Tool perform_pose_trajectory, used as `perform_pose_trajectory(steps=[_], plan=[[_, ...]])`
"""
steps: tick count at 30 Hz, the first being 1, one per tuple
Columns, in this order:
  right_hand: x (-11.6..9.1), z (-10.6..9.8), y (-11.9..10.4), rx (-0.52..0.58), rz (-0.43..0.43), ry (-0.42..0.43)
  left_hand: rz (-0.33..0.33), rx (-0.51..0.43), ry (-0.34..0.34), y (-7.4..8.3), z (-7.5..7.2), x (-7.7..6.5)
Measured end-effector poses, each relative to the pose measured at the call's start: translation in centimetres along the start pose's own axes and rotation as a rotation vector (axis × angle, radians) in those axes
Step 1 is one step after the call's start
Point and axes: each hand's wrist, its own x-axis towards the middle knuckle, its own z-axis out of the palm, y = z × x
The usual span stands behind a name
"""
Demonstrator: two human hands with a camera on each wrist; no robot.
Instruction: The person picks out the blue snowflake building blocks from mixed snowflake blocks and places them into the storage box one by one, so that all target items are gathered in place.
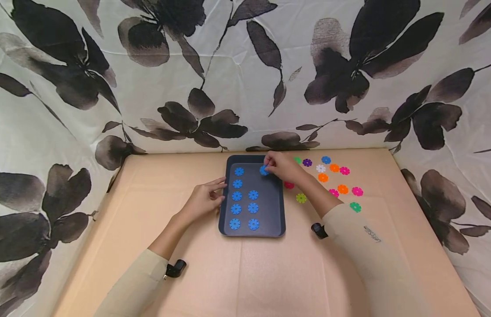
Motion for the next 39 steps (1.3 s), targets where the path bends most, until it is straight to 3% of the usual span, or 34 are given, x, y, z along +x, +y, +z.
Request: perform_pose_trajectory(steps=[4,14,19,39], plan=[[0.7,0.9,-0.1,0.021,-0.015,-0.046,0.006,0.005,-0.001,0.0,0.0,0.0],[1.6,2.8,-0.7,-0.061,-0.014,-0.117,0.004,0.0,-0.008,0.1,-0.1,0.1],[1.9,3.3,-0.7,-0.101,-0.002,-0.126,0.0,0.003,-0.004,0.2,-0.2,0.0],[1.7,5.0,-0.5,-0.071,0.007,-0.132,-0.012,0.009,-0.006,0.4,-0.1,0.0]])
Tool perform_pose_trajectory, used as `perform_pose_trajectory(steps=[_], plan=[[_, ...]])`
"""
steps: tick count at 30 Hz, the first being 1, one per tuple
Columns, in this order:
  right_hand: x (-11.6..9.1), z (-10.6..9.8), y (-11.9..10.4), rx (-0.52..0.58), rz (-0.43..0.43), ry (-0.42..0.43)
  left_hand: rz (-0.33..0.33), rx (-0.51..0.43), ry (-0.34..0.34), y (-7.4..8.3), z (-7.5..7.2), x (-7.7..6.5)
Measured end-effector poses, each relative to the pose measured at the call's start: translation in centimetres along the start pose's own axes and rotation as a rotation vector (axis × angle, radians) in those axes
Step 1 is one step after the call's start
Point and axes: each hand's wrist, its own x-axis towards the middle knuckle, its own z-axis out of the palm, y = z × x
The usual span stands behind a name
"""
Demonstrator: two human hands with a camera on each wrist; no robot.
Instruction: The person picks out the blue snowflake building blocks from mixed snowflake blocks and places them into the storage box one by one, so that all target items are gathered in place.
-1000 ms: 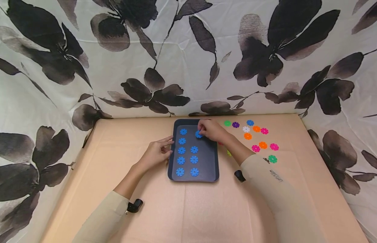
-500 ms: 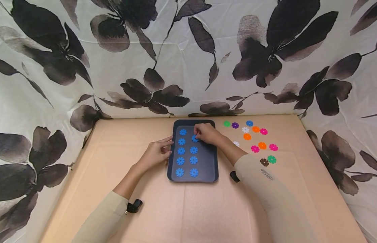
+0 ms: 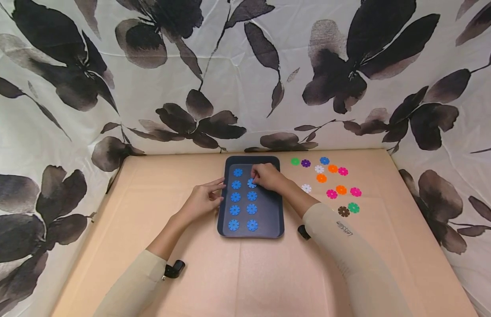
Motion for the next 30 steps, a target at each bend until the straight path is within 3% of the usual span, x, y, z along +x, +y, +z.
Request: perform_pose_trajectory(steps=[22,30], plan=[[-0.1,0.3,-0.1,-0.023,0.006,0.004,0.004,-0.008,0.015,-0.3,0.3,-0.1],[-0.8,-0.8,-0.3,0.005,-0.016,0.033,-0.005,-0.014,0.01,-0.2,0.3,-0.1]])
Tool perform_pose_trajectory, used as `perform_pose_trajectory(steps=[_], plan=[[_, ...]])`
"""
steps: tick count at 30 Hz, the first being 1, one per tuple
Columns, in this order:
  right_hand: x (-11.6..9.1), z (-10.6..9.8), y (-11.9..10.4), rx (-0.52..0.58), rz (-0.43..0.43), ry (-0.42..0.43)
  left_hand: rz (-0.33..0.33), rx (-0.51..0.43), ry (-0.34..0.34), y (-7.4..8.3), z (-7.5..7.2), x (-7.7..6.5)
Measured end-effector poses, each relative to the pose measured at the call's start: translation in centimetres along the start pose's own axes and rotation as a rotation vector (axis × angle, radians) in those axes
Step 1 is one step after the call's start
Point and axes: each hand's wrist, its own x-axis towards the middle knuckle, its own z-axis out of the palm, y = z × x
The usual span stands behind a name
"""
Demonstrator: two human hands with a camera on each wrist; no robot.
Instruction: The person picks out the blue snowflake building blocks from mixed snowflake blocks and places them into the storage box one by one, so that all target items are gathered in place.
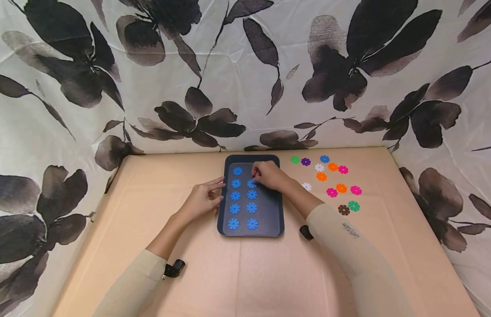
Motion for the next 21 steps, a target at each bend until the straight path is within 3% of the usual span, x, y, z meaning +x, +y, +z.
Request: perform_pose_trajectory(steps=[12,21], plan=[[-2.4,-3.4,0.3,0.113,0.012,0.115,0.004,-0.006,-0.015,0.2,-0.3,0.0],[-5.4,-5.7,3.0,0.063,0.051,0.287,0.001,-0.002,-0.019,0.0,-0.2,0.1]])
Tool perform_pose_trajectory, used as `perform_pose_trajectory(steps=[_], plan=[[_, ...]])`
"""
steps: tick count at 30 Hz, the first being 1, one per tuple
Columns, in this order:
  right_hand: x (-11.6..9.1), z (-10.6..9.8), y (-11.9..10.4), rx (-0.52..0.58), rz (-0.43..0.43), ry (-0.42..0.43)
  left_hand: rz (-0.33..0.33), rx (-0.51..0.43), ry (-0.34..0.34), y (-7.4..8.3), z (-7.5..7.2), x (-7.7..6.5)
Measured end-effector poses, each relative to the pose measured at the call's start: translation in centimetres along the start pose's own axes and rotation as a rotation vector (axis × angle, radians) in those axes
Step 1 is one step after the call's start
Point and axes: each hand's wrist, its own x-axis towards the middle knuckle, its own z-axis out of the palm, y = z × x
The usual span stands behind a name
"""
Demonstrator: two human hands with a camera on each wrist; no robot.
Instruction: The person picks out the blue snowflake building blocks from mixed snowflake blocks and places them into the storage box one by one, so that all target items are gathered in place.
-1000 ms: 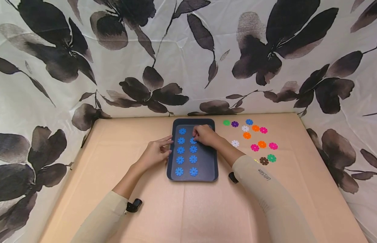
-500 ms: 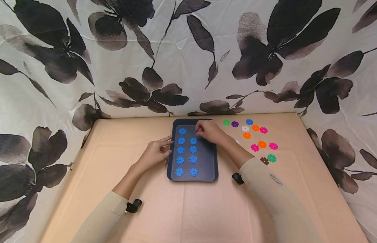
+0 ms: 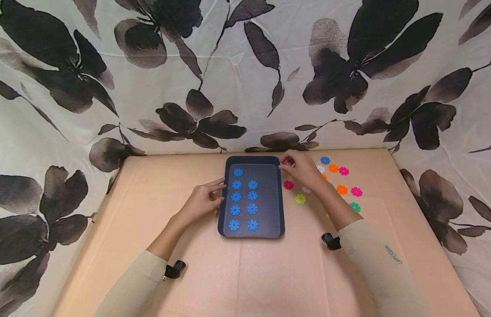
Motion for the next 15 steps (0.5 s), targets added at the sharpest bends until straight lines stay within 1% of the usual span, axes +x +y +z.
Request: perform_pose_trajectory(steps=[2,8,12,15], plan=[[-0.3,-0.5,1.3,0.002,0.024,0.034,0.001,0.001,0.001,0.0,0.0,0.0],[-1.1,-1.9,5.1,-0.013,0.056,0.117,0.002,-0.001,-0.005,0.2,0.0,-0.1],[-1.5,-3.0,6.9,-0.019,0.11,0.142,-0.001,0.004,-0.003,0.3,-0.1,-0.1],[-1.7,-3.6,7.9,-0.03,0.163,0.136,0.0,0.01,0.0,0.4,-0.2,-0.1]])
